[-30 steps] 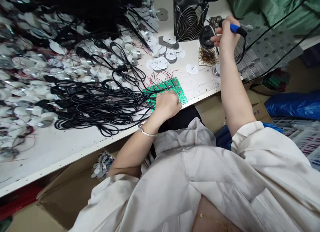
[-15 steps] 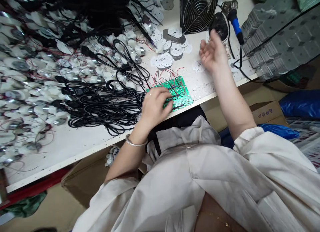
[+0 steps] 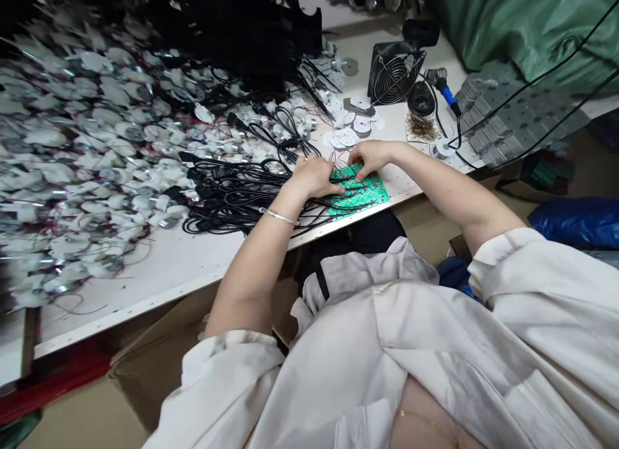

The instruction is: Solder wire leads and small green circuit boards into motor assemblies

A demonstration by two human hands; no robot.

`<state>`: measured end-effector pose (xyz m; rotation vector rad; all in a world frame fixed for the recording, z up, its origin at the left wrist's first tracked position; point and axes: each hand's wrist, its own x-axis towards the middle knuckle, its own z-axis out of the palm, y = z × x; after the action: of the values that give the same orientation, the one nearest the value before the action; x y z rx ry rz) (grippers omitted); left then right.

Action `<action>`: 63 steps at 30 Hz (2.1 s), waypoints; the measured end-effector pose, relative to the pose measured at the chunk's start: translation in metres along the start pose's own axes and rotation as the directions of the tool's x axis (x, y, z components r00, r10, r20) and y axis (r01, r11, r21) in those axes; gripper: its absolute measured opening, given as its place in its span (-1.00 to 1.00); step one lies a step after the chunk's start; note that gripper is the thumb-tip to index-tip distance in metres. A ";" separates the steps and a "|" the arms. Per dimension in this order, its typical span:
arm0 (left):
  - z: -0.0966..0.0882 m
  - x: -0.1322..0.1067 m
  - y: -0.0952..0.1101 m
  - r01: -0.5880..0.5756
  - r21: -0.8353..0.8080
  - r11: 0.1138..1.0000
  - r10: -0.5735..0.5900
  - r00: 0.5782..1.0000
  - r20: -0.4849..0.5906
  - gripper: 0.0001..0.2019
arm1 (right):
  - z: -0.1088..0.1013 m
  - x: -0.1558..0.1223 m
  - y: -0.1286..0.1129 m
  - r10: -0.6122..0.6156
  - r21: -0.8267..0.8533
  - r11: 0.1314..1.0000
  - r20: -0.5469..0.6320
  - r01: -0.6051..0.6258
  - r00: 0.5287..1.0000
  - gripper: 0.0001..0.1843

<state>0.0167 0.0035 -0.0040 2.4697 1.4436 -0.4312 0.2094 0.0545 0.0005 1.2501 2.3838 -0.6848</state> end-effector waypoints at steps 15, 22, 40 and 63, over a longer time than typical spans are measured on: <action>0.004 0.001 -0.016 -0.109 -0.105 0.988 0.098 0.990 -0.105 -0.54 | 0.000 0.009 0.008 -0.136 0.251 0.962 0.087 0.110 0.987 -0.38; 0.015 0.001 -0.007 -0.033 -0.183 0.983 0.003 0.987 -0.158 -0.64 | 0.017 0.010 0.011 -0.181 0.124 0.976 0.008 0.179 0.983 -0.62; 0.104 -0.075 0.034 -0.334 -0.069 0.940 0.253 0.819 -0.515 -0.52 | 0.128 -0.074 0.037 -0.288 -0.057 0.950 -0.533 0.306 0.796 -0.23; 0.113 -0.060 0.016 -0.343 -0.080 0.936 0.248 0.803 -0.542 -0.71 | 0.136 -0.068 0.035 -0.327 0.002 0.924 -0.513 0.382 0.793 -0.50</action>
<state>-0.0119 -0.0930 -0.0852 2.7156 1.1439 0.4584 0.2881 -0.0501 -0.0838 1.1326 3.1144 -0.6548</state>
